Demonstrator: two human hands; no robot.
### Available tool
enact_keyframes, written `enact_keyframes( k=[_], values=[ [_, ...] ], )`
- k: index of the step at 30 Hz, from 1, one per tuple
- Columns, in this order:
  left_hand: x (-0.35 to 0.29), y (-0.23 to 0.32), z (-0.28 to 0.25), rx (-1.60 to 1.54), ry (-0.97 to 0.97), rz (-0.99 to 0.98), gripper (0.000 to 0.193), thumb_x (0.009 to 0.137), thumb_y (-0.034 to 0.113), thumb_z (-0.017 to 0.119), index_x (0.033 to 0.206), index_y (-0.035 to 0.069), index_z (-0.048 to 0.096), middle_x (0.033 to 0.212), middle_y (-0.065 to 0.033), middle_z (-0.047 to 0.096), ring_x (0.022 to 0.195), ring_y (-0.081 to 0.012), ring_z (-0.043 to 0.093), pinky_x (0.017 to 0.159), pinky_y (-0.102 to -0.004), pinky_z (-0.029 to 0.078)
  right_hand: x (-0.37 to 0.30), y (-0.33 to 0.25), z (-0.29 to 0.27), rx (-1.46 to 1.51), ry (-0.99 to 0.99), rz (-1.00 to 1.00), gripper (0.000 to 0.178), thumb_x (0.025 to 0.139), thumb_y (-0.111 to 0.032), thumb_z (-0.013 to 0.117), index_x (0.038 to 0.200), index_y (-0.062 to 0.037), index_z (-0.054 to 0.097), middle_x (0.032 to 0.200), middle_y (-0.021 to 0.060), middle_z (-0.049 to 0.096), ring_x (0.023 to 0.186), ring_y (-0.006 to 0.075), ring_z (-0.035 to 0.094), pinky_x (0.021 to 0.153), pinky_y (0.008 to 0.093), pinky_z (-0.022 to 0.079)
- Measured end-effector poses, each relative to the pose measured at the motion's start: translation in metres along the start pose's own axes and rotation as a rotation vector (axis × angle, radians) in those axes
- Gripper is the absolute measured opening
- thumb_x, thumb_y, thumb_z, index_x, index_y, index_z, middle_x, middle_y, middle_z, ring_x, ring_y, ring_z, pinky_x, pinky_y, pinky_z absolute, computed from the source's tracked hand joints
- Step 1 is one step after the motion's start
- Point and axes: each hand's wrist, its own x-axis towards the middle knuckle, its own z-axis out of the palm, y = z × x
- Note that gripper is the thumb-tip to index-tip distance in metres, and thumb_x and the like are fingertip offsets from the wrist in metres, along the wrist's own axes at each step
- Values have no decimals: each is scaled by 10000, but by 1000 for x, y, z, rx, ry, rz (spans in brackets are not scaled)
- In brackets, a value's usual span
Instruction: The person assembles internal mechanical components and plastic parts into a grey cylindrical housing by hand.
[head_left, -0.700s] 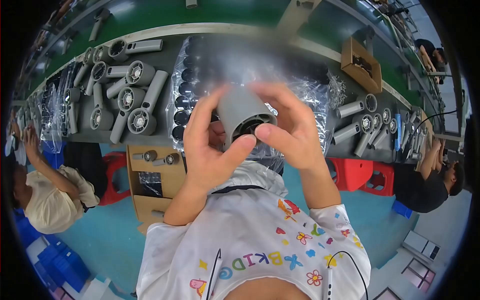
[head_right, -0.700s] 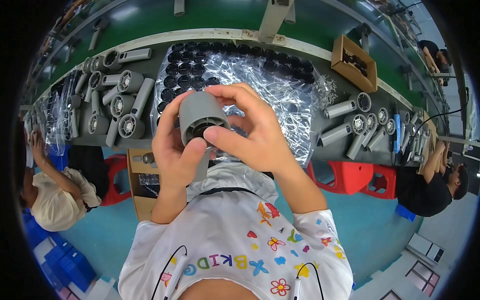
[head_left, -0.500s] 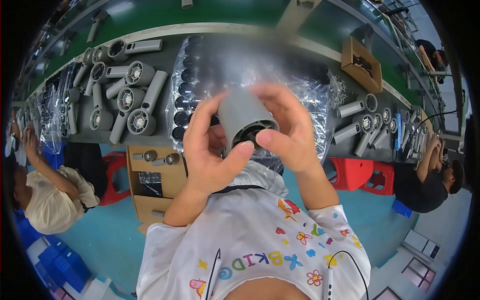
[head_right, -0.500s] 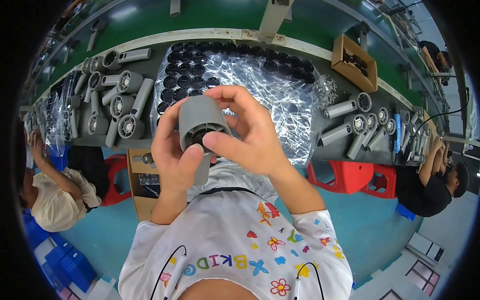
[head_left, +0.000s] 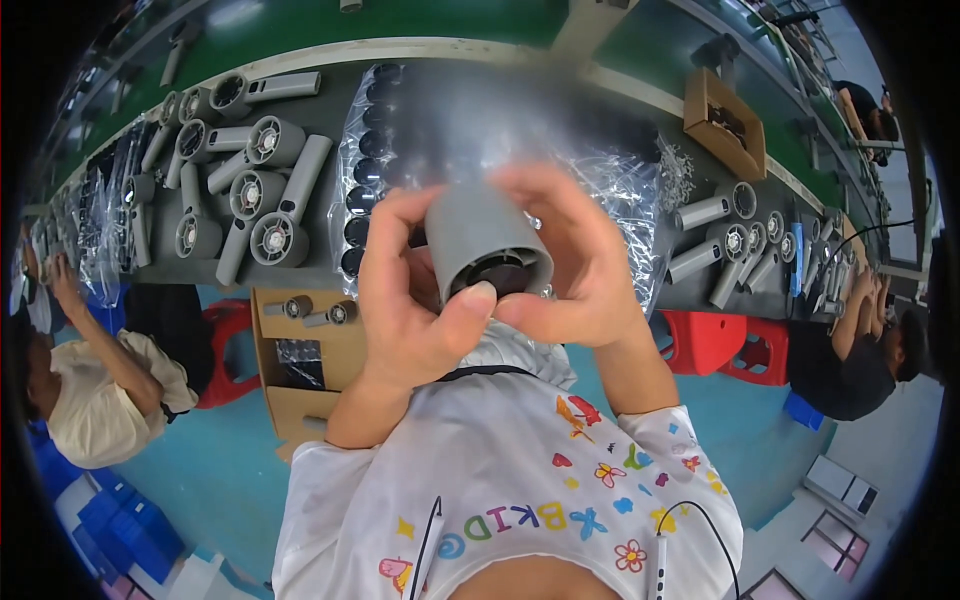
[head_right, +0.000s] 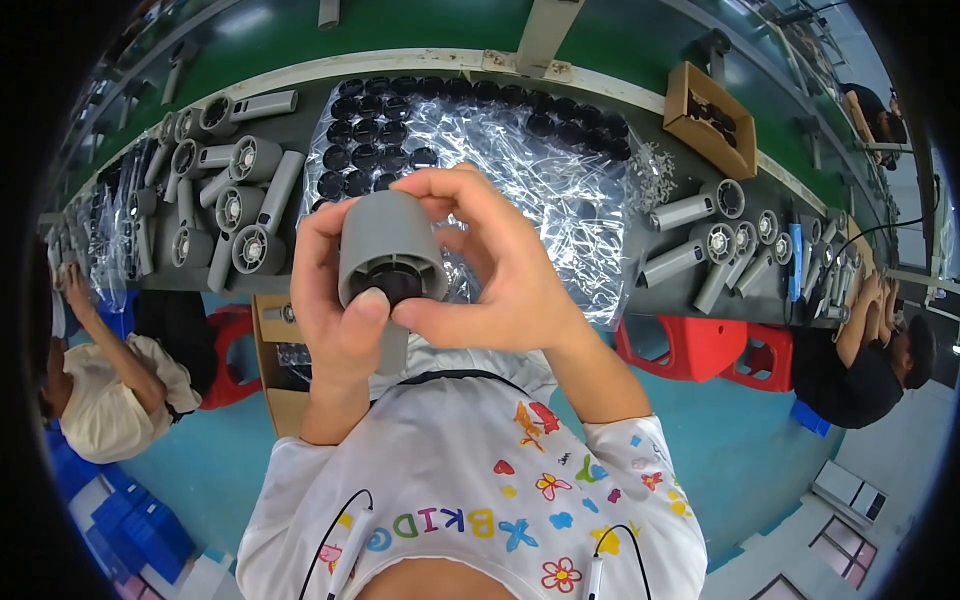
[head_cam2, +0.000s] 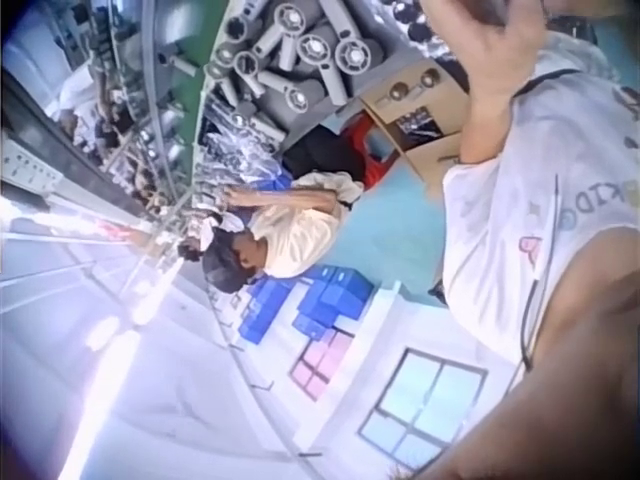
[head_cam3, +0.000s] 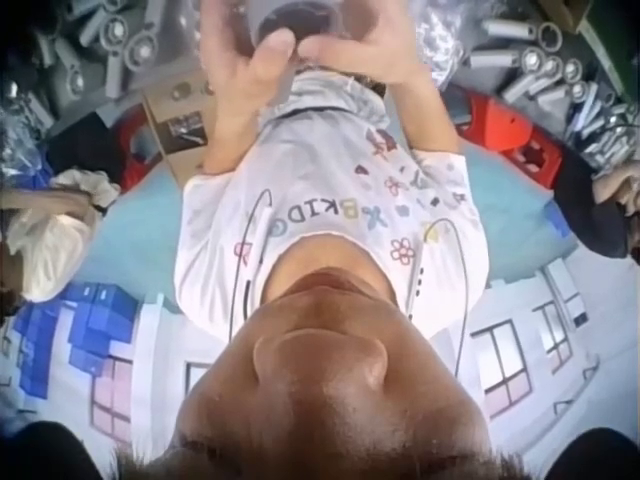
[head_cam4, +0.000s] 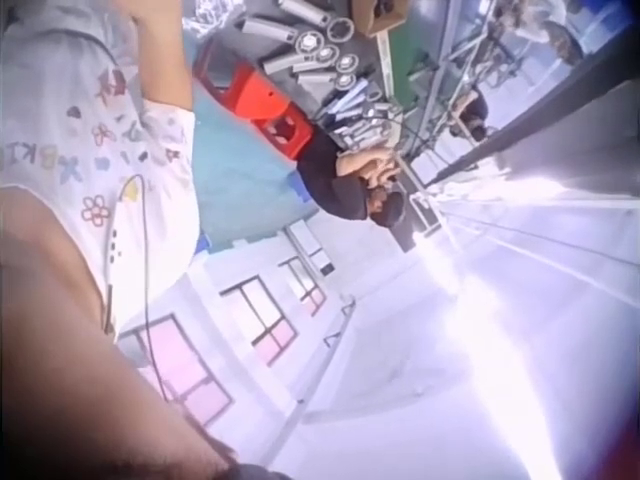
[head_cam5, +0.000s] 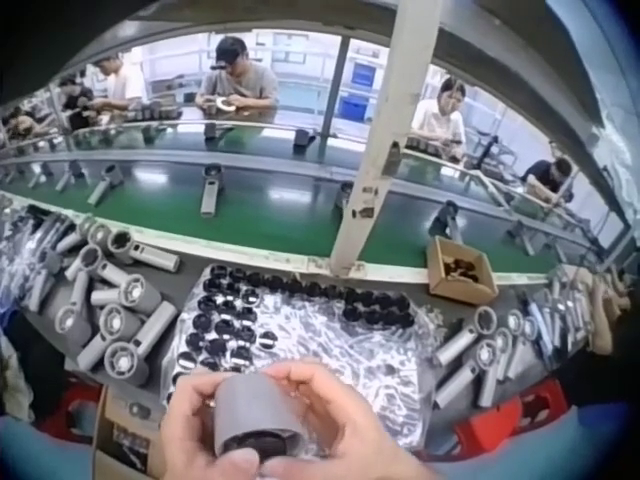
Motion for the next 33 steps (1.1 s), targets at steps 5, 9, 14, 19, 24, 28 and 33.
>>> enact_keyframes(
  k=[5, 9, 14, 19, 24, 28, 33],
  values=[
    [0, -4, -15, 243, -139, 113, 693, 831, 235, 810, 1321, -72, 429, 1191, -113, 503, 1010, -194, 666, 837, -296, 581, -5, 5, -5, -109, -59, -62, 764, 642, -29, 863, 1336, -23, 543, 1216, 54, 546, 1155, 169, 536, 1008, 366, 486],
    [-4, -4, -6, 144, -68, 86, 726, 811, 236, 833, 1328, -68, 423, 1201, -107, 495, 1036, -193, 654, 803, -281, 581, -4, 5, -2, -56, -50, -57, 785, 649, -52, 870, 1359, -10, 537, 1196, 50, 540, 1149, 172, 538, 997, 361, 495],
    [-6, -9, -10, 184, -99, 103, 752, 808, 251, 837, 1340, -63, 408, 1205, -98, 490, 1005, -174, 648, 790, -269, 570, -8, 13, 6, -28, 110, -49, 778, 736, -330, 851, 1322, 88, 557, 1175, 110, 610, 1150, 234, 601, 1015, 354, 446],
    [-9, -5, -1, 82, -105, 60, 774, 802, 257, 841, 1349, -61, 394, 1208, -98, 490, 1027, -164, 627, 805, -271, 557, -7, 15, -2, -85, 20, -204, 633, 723, -144, 862, 1287, 27, 632, 1058, 56, 547, 1026, 165, 556, 892, 312, 499],
    [3, -3, 1, 98, -67, 146, 747, 826, 247, 825, 1357, -56, 395, 1215, -110, 507, 977, -165, 644, 760, -272, 563, -5, 12, 1, -78, 36, -210, 746, 728, -162, 869, 1390, 19, 578, 1109, 63, 560, 1070, 178, 565, 928, 317, 486],
    [5, 5, 1, -26, -47, -30, 725, 854, 242, 801, 1378, -48, 393, 1229, -137, 569, 912, -168, 673, 659, -266, 580, -10, 9, 1, 28, 43, -133, 826, 762, -153, 840, 1489, 7, 481, 1238, 83, 562, 1186, 203, 555, 975, 348, 486],
    [11, 11, 2, -202, -23, -291, 637, 931, 350, 623, 1393, -57, 459, 973, -192, 673, 600, -229, 682, 473, -319, 566, -17, 1, -10, -42, 70, -149, 686, 820, -87, 761, 1453, 15, 518, 1282, 101, 570, 1214, 209, 558, 971, 359, 499]
  ],
)
